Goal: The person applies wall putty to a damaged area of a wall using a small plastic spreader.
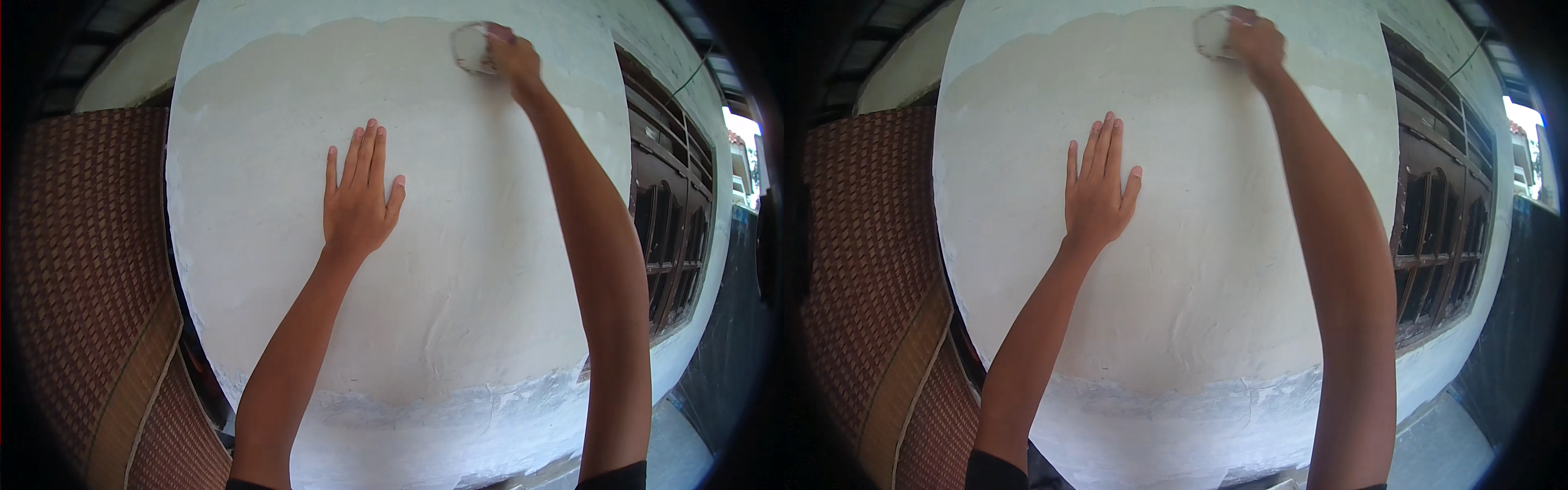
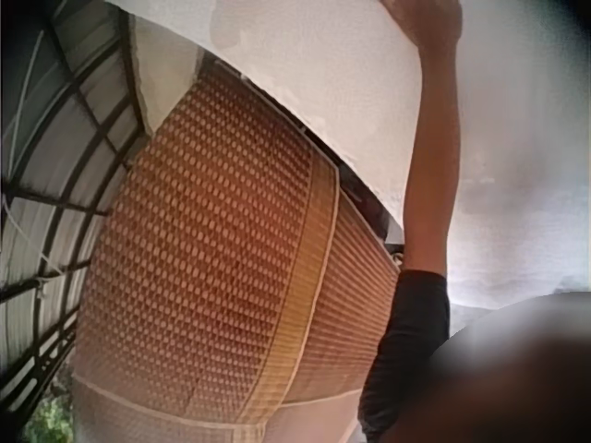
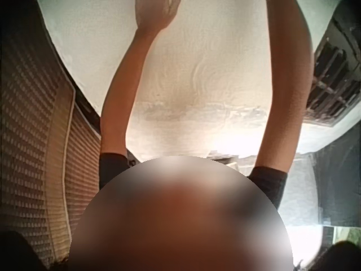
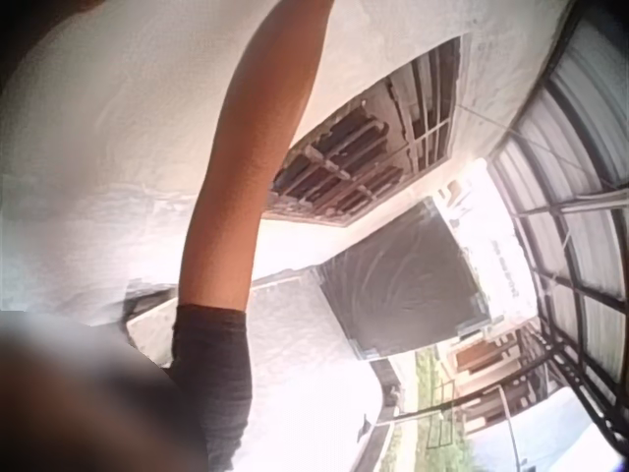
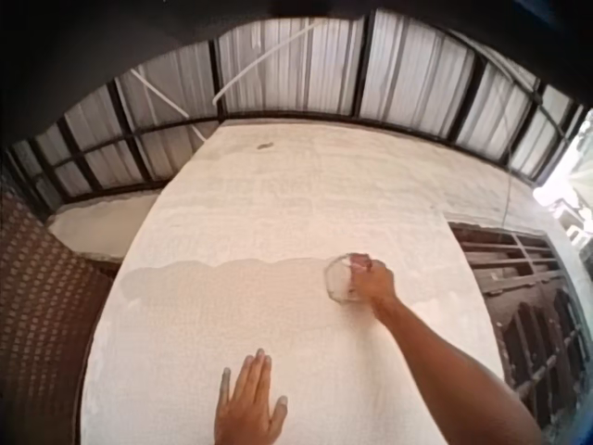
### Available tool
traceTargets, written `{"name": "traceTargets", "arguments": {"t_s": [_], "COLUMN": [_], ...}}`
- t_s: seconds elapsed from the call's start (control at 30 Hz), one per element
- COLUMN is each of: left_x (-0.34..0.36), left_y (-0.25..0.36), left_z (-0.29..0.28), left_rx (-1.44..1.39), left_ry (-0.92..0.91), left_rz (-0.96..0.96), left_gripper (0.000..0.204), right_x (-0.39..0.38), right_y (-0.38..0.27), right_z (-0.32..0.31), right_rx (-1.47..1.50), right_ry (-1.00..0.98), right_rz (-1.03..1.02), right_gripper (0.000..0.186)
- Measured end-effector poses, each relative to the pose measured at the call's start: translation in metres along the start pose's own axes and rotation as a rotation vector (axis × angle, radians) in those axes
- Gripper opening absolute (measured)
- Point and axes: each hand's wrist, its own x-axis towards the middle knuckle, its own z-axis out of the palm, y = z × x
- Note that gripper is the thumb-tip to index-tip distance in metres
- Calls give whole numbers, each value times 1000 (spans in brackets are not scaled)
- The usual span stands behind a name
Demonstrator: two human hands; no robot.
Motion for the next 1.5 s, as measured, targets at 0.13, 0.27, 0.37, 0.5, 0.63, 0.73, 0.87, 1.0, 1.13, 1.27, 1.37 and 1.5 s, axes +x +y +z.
{"name": "traceTargets", "arguments": {"t_s": [0.13, 0.27, 0.37, 0.5, 0.63, 0.73, 0.87, 1.0, 1.13, 1.27, 1.37, 1.5], "left_x": [-4, 3, -3, -1, -4, 0, -6, -8, -6, -6, -4, -9], "left_y": [-1, 6, -8, -4, -2, 8, -2, -8, -4, 0, 5, -8], "left_z": [4, 1, 0, -1, -1, 2, -2, -2, -2, 1, 2, -3], "left_rx": [28, 33, 9, -20, 15, -13, -26, -23, -29, -8, -29, -18], "left_ry": [-22, -5, -29, -30, -20, -7, -29, -47, -29, -11, 1, -25], "left_rz": [-21, -6, -3, 23, 6, 24, 23, 27, 33, 13, 12, 16], "left_gripper": [63, 63, 63, 64, 65, 65, 65, 65, 66, 65, 65, 65], "right_x": [17, 28, -26, -6, -12, -8, -62, -78, -39, -19, -21, -71], "right_y": [39, 28, -35, 10, 12, 0, -74, -95, -43, -11, -13, -61], "right_z": [-41, -19, 16, 3, -29, -9, 46, 62, 45, 6, 6, 38], "right_rx": [151, 377, 300, -31, 22, 227, 380, 227, 8, 330, 439, 92], "right_ry": [133, 91, -31, 43, 125, 131, -86, -178, -43, 41, -53, -64], "right_rz": [258, -26, -103, -29, 223, -88, -261, -225, -62, 125, 7, -195], "right_gripper": [54, 54, 47, 56, 49, 39, 40, 44, 46, 42, 39, 42]}}
